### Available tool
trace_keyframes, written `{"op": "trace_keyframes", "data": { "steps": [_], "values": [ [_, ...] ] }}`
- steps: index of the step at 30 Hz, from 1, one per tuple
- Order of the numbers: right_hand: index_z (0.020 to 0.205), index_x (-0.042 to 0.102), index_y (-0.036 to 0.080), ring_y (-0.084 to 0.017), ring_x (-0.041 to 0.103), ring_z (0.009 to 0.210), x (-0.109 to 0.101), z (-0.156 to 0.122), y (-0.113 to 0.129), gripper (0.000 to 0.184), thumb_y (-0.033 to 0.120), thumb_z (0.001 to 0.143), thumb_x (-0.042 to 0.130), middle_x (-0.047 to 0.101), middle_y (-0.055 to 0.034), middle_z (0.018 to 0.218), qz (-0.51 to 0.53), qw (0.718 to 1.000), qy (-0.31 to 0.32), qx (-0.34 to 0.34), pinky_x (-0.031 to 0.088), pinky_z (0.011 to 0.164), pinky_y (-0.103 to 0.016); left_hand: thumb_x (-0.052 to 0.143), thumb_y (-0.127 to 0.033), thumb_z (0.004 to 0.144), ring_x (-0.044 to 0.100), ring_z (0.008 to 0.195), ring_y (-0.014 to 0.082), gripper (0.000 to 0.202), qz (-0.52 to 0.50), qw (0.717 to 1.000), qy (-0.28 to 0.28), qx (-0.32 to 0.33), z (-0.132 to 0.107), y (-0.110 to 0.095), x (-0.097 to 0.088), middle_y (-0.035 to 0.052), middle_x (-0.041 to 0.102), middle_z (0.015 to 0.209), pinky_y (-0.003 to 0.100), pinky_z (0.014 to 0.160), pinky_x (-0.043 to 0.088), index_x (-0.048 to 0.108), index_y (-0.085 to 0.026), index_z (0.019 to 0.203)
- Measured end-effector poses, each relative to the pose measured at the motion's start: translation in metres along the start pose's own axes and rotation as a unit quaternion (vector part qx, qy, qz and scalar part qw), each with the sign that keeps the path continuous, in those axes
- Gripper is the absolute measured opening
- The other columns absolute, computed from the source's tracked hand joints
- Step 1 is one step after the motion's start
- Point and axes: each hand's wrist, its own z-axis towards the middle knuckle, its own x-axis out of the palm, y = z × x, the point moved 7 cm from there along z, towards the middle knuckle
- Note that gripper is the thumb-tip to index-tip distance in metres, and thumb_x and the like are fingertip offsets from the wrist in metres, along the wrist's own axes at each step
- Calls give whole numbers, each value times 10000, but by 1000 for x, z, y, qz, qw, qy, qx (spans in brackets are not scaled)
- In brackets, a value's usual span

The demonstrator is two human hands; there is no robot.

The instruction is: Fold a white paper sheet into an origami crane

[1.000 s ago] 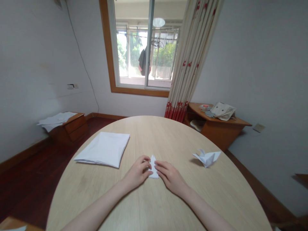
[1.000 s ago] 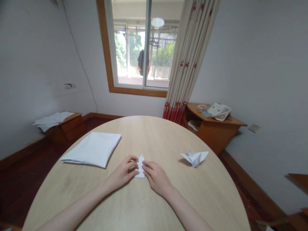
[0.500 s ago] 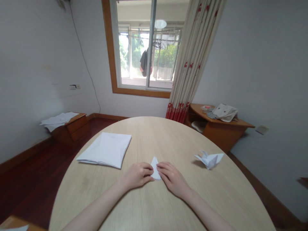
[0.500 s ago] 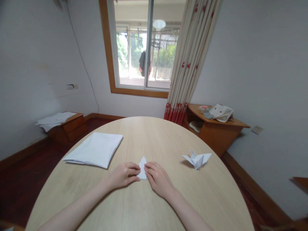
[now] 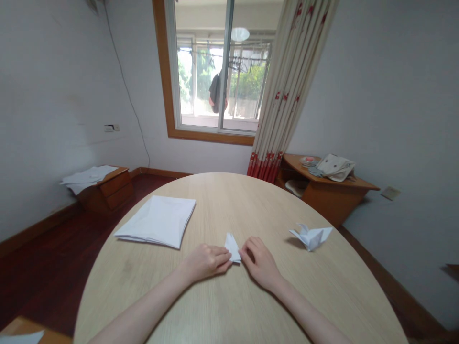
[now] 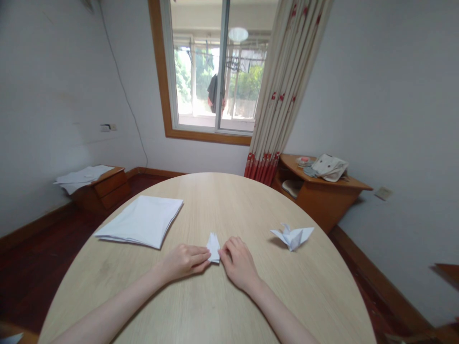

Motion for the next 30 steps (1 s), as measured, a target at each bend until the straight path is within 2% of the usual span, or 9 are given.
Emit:
{"op": "trace_keyframes", "data": {
  "steps": [3, 6, 11, 14, 17, 21, 25, 28, 30],
  "values": [
    [636, 515, 217, -207, 518, 764, 5, 0, 1, 394, 330, 977, 352, 563, -39, 718, -1, 999, 30, -21, 437, 701, -352, 487, -350, 923, 695, 825, 176, 247, 4, 1000, 24, 16, 0, -4, 2, 68, 720, 842, 245, 751, 551, 689, -213, 884],
    [620, 540, 214, -196, 520, 740, 5, 2, 0, 460, 386, 990, 329, 565, -30, 689, 38, 998, 40, -16, 432, 692, -345, 500, -357, 919, 699, 819, 173, 242, -13, 1000, 10, 16, 1, -7, -1, 68, 724, 852, 241, 757, 550, 693, -214, 890],
    [631, 578, 202, -196, 542, 760, 3, 3, -5, 418, 504, 907, 491, 588, -25, 697, 128, 990, 50, 17, 433, 710, -339, 497, -314, 926, 703, 880, 194, 224, 33, 998, 16, 54, 0, -15, -2, 85, 729, 967, 260, 776, 551, 694, -208, 945],
    [618, 571, 199, -193, 545, 746, 4, 3, -10, 402, 521, 857, 551, 576, -16, 685, 174, 983, 45, 49, 428, 698, -328, 497, -299, 935, 683, 975, 219, 225, 70, 995, 6, 72, 0, -17, -5, 101, 714, 1053, 289, 820, 549, 676, -192, 1019],
    [616, 558, 198, -185, 542, 721, 5, 2, -14, 386, 516, 834, 575, 561, -8, 682, 198, 976, 36, 80, 429, 682, -317, 508, -298, 937, 672, 998, 222, 229, 56, 996, -13, 70, 1, -17, -10, 107, 712, 1048, 308, 854, 538, 649, -177, 1072],
    [625, 560, 201, -182, 538, 704, 5, 2, -13, 373, 504, 842, 564, 550, -4, 682, 191, 978, 21, 84, 431, 653, -306, 539, -317, 926, 659, 966, 211, 208, 8, 999, -31, 29, 2, -10, -16, 101, 696, 1016, 312, 842, 525, 628, -192, 1066],
    [655, 568, 205, -189, 541, 722, 1, 2, -11, 357, 488, 870, 535, 567, -14, 705, 170, 983, -1, 71, 439, 664, -314, 561, -249, 898, 613, 960, 207, 182, -41, 996, -71, -29, 2, -3, -18, 94, 636, 1029, 328, 830, 507, 565, -194, 1072],
    [680, 569, 209, -195, 550, 751, -3, 2, -8, 338, 468, 890, 514, 588, -25, 737, 163, 985, -18, 55, 449, 699, -333, 658, -248, 811, 590, 977, 210, 379, -107, 982, -116, -107, 1, 8, -18, 87, 585, 1094, 362, 856, 496, 486, -200, 1145],
    [695, 564, 212, -198, 552, 771, -4, 2, -6, 313, 441, 899, 508, 593, -29, 755, 162, 985, -26, 44, 452, 720, -341, 707, -261, 761, 597, 963, 207, 497, -160, 966, -123, -161, 1, 15, -15, 82, 592, 1088, 363, 854, 493, 462, -195, 1188]
  ]
}}
